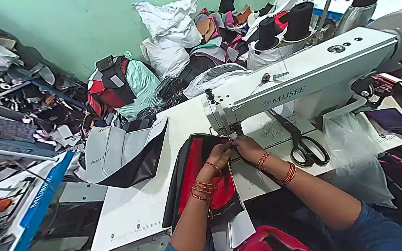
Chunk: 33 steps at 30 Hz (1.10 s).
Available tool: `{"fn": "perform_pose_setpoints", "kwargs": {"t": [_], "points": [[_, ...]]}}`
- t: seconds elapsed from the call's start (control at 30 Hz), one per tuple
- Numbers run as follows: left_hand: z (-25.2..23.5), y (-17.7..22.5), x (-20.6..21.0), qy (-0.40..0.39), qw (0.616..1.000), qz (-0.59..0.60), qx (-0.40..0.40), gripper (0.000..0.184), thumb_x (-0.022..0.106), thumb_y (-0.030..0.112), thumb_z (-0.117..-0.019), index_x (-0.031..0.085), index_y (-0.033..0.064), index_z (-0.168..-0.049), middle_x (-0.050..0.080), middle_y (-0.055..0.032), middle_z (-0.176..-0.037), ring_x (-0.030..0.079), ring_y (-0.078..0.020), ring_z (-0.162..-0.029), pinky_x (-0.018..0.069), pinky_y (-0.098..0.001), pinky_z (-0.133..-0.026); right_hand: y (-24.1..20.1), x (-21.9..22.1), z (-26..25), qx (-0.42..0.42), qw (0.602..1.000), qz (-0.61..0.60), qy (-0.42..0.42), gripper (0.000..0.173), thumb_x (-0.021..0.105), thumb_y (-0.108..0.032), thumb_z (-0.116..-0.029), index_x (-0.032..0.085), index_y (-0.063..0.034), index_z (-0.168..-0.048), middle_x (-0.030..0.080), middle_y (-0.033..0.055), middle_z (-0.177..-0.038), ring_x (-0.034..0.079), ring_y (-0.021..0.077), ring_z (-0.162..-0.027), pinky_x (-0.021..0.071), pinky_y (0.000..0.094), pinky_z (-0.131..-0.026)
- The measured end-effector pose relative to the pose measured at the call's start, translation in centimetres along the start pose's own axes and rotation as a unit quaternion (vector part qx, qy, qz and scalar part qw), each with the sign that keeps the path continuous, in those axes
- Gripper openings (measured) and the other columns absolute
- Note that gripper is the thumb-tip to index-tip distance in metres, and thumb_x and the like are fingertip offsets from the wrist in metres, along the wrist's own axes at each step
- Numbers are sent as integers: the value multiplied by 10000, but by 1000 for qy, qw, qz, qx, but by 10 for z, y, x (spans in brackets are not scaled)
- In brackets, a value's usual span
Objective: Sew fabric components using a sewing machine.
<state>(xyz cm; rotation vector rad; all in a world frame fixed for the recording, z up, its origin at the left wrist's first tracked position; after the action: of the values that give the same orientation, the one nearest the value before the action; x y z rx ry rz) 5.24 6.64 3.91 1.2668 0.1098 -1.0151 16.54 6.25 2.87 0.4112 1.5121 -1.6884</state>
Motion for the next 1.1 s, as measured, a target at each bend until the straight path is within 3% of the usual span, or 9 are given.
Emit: {"fn": "perform_pose_setpoints", "kwargs": {"t": [0.27,0.53,0.77,0.9,0.97,1.1], "points": [[10,8,25,61,993,-83,-52,484,445,79,-1052,433,-33,-1522,539,-270,-1454,508,-342,-1378,363,-419,-1182,16,-3,-2,95,990,-96,50,326,544,-103,-1028,609,24,-1321,680,207,-1161,645,322,-1111,477,470,-1014],[8,12,36,52,984,-147,-91,481,448,134,-1065,441,-17,-1521,505,-242,-1476,550,-332,-1330,432,-431,-1133,8,1,1,37,997,-60,35,346,474,-50,-1046,665,7,-1328,629,231,-1348,551,332,-1323,380,441,-1152],[7,17,39,43,978,-177,-100,427,435,144,-1075,513,-29,-1457,518,-224,-1459,568,-318,-1310,448,-424,-1117,6,0,-1,-7,1000,-29,3,364,450,-13,-1036,659,19,-1332,621,246,-1338,556,350,-1298,386,451,-1138],[8,20,43,26,970,-211,-122,407,500,50,-1015,546,-30,-1412,459,-198,-1539,541,-309,-1359,446,-428,-1131,1,10,-3,28,999,-17,-21,404,413,-54,-1071,618,-88,-1418,565,234,-1409,533,375,-1325,407,509,-1124],[9,22,44,23,968,-220,-122,439,523,10,-989,531,-33,-1425,445,-200,-1550,534,-317,-1365,443,-431,-1134,0,11,-5,50,998,-28,-29,384,390,-128,-1100,613,-86,-1411,565,219,-1421,528,362,-1338,406,521,-1119],[8,19,39,38,976,-192,-100,468,475,98,-1045,462,-36,-1493,469,-219,-1525,531,-313,-1367,422,-415,-1148,1,1,1,19,1000,-10,13,380,418,-69,-1071,626,-18,-1384,623,234,-1346,565,356,-1299,399,481,-1129]]}}
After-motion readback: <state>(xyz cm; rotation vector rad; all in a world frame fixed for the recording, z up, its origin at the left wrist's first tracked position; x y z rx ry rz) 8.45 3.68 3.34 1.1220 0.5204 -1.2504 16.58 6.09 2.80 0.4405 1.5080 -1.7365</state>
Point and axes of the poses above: each hand's wrist, its own z-axis away from the middle knuckle, its own x-axis out of the palm, y = z × x, the point moved 7 cm from there along -z, towards the middle knuckle
